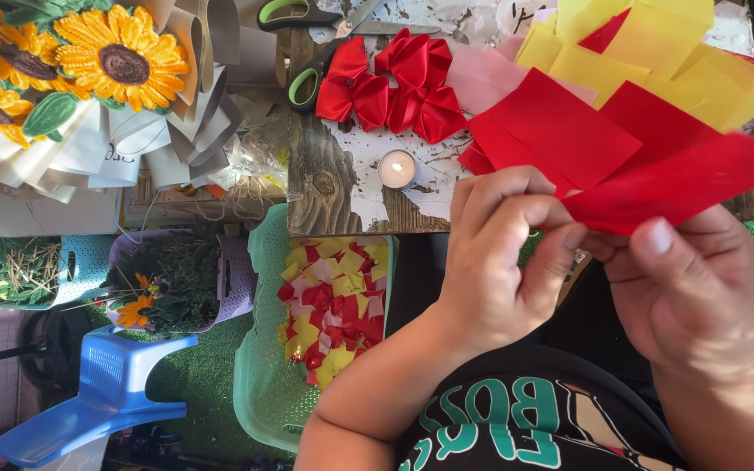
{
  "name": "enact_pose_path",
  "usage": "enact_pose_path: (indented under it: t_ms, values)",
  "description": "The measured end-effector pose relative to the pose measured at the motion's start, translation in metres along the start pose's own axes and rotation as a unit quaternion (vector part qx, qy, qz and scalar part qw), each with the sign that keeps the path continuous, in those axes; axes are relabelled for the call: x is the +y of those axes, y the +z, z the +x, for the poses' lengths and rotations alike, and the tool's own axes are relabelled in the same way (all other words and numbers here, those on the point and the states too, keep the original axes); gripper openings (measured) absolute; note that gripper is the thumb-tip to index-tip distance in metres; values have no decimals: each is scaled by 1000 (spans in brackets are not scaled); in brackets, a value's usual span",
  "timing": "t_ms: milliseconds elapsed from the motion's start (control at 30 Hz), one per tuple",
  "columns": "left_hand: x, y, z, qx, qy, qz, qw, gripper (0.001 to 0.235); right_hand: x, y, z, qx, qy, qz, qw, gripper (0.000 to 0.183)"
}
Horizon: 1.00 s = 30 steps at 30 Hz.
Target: The person is creating artificial flower petals by folding small pieces of ribbon and heat-sealing the edges over a small candle flame.
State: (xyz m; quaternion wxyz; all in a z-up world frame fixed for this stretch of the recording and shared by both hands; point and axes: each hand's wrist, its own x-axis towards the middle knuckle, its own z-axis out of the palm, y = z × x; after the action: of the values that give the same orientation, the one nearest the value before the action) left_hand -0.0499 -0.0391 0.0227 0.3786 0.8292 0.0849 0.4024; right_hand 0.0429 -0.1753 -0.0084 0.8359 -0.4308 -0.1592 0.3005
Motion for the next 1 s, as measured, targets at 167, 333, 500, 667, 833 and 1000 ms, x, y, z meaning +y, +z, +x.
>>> enact_pose_path:
  t_ms: [167,333,500,667,833,1000]
  values:
    - [8,-5,0,-60,-122,-80,987,16,-5,20,-9,63,-31,-197,978,34]
    - [5,-15,-4,-76,-104,-129,983,16,-5,18,-9,123,-58,-284,949,20]
    - [-19,-16,-19,-107,-12,-185,977,39,-9,24,-8,123,-15,-234,964,24]
    - [-23,-14,-21,-78,83,-64,991,34,-5,22,-12,104,-25,-201,974,24]
    - [-7,-14,-13,-48,65,-100,992,8,-3,24,-15,104,-24,-206,973,21]
    - [-3,-8,-20,-16,-88,-232,969,7,-8,29,-14,94,-3,-216,972,25]
